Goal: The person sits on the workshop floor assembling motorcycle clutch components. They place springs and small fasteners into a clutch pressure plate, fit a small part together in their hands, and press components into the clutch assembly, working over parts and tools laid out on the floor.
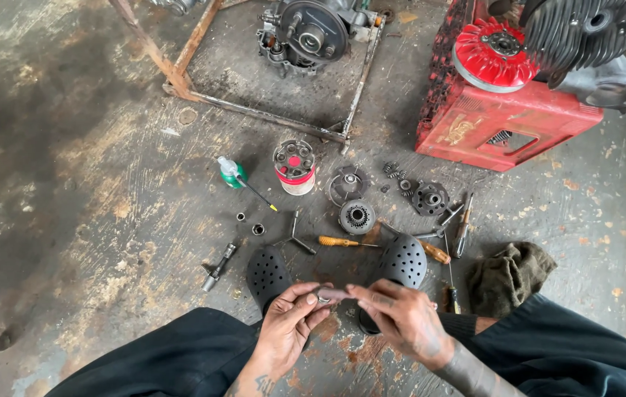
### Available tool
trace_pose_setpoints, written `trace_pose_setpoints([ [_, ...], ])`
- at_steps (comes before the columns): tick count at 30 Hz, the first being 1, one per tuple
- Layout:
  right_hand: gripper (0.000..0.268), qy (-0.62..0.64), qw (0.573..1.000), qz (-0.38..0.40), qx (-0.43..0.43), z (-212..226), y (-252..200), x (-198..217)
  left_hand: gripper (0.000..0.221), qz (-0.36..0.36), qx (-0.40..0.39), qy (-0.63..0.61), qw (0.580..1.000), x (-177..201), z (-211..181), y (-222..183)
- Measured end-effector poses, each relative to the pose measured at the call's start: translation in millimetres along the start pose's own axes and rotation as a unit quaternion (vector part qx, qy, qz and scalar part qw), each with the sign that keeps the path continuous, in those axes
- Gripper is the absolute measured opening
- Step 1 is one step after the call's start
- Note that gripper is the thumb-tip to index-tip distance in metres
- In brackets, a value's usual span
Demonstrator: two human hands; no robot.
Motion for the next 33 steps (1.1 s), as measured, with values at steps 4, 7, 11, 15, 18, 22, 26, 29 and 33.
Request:
trace_pose_setpoints([
  [4,0.031,0.023,0.999,0.004,-0.028,-7,0,-4,0.029,-0.010,0.002,0.034,0.999,-6,-2,-2],
  [7,0.029,0.018,1.000,-0.001,0.009,-35,-17,-24,0.030,-0.006,-0.005,0.021,1.000,4,4,2],
  [11,0.030,0.017,0.999,-0.013,0.025,-51,-24,-33,0.028,0.005,-0.012,0.016,1.000,11,6,5],
  [15,0.032,0.034,0.999,0.026,-0.009,3,2,0,0.032,0.012,-0.010,0.028,0.999,12,6,7],
  [18,0.030,0.024,0.998,0.016,-0.048,-7,2,-2,0.031,-0.025,0.003,0.039,0.999,20,8,10],
  [22,0.030,0.022,0.999,0.023,-0.004,-22,-9,-17,0.030,0.014,-0.003,0.060,0.998,4,2,5],
  [26,0.030,-0.029,0.999,0.016,0.015,-50,-27,-36,0.034,-0.037,0.026,0.035,0.998,12,3,10],
  [29,0.027,-0.006,0.999,0.013,0.053,-44,-27,-39,0.030,0.007,0.009,0.009,1.000,11,3,10],
  [33,0.033,-0.019,1.000,0.021,0.004,-17,-2,-11,0.030,-0.019,0.020,-0.009,1.000,13,5,10],
])
Point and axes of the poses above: each hand's wrist, its own y-axis towards the middle knuckle, its own x-axis out of the back of the hand, z = x × y, the point moved 2 cm from there along y, towards the middle knuckle
